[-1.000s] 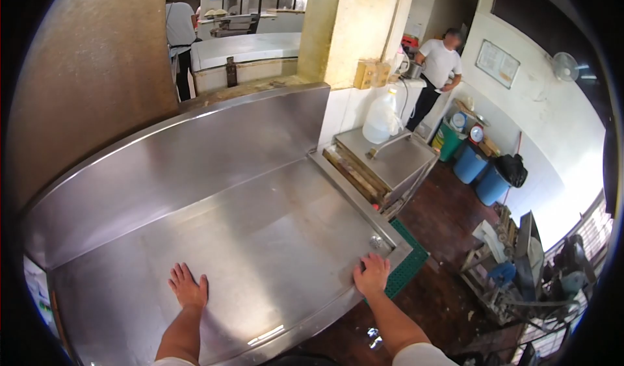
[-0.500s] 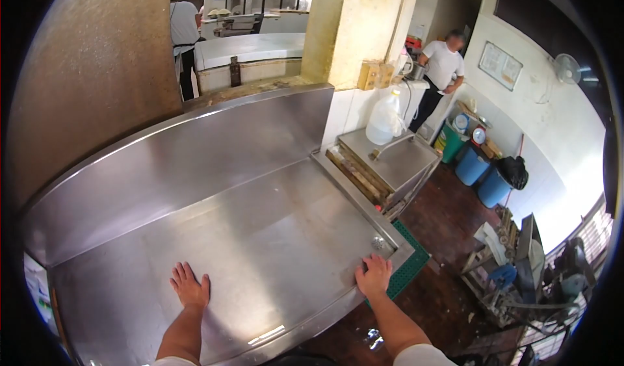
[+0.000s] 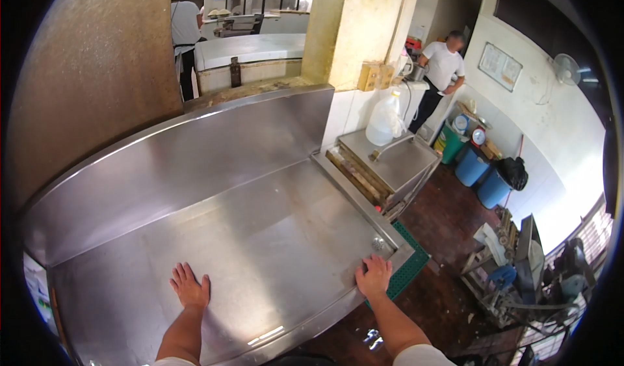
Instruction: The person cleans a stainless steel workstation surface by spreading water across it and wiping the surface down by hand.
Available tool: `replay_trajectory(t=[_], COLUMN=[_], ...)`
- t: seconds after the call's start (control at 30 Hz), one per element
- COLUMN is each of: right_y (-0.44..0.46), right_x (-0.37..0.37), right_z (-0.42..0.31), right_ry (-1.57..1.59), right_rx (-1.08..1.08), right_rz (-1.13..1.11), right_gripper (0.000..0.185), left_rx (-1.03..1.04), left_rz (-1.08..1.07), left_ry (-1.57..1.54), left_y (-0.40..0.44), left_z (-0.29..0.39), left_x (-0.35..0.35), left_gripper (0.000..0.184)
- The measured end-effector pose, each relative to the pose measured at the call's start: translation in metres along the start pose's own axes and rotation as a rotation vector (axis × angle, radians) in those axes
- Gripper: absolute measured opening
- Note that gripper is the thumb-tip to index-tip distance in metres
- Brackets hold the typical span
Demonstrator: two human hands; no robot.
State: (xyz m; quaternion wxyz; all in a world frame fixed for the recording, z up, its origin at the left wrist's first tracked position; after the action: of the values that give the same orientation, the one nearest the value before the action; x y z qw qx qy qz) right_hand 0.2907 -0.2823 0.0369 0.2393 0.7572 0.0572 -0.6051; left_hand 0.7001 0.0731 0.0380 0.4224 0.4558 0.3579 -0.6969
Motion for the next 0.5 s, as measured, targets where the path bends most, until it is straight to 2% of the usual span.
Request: replay_trajectory(t=[0.1,0.5], right_y=[0.0009,0.0033], right_x=[-0.0033,-0.0063], right_z=[-0.0018,-0.0047], right_ry=[0.019,0.029], right_rx=[0.034,0.038], right_rz=[-0.091,-0.098], right_gripper=[0.045,0.044], left_rx=[0.002,0.033], left_rz=[0.0,0.045], left_ry=[-0.008,-0.035], left_y=[-0.0004,0.0036], left_z=[0.0013,-0.0068], left_x=[-0.0018,0.0056], left_gripper=[0.081,0.084])
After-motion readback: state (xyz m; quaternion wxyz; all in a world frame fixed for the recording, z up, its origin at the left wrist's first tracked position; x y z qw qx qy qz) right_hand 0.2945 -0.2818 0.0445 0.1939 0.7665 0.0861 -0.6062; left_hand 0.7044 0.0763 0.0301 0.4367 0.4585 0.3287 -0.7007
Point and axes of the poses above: each hand's wrist, its own y-axis towards the middle knuckle, its own x-axis out of the palm, z = x × y, the point moved 6 cm from there along y, towards the middle knuckle, and after that the axes turned 7 degrees about -y, right-handed, at the moved point
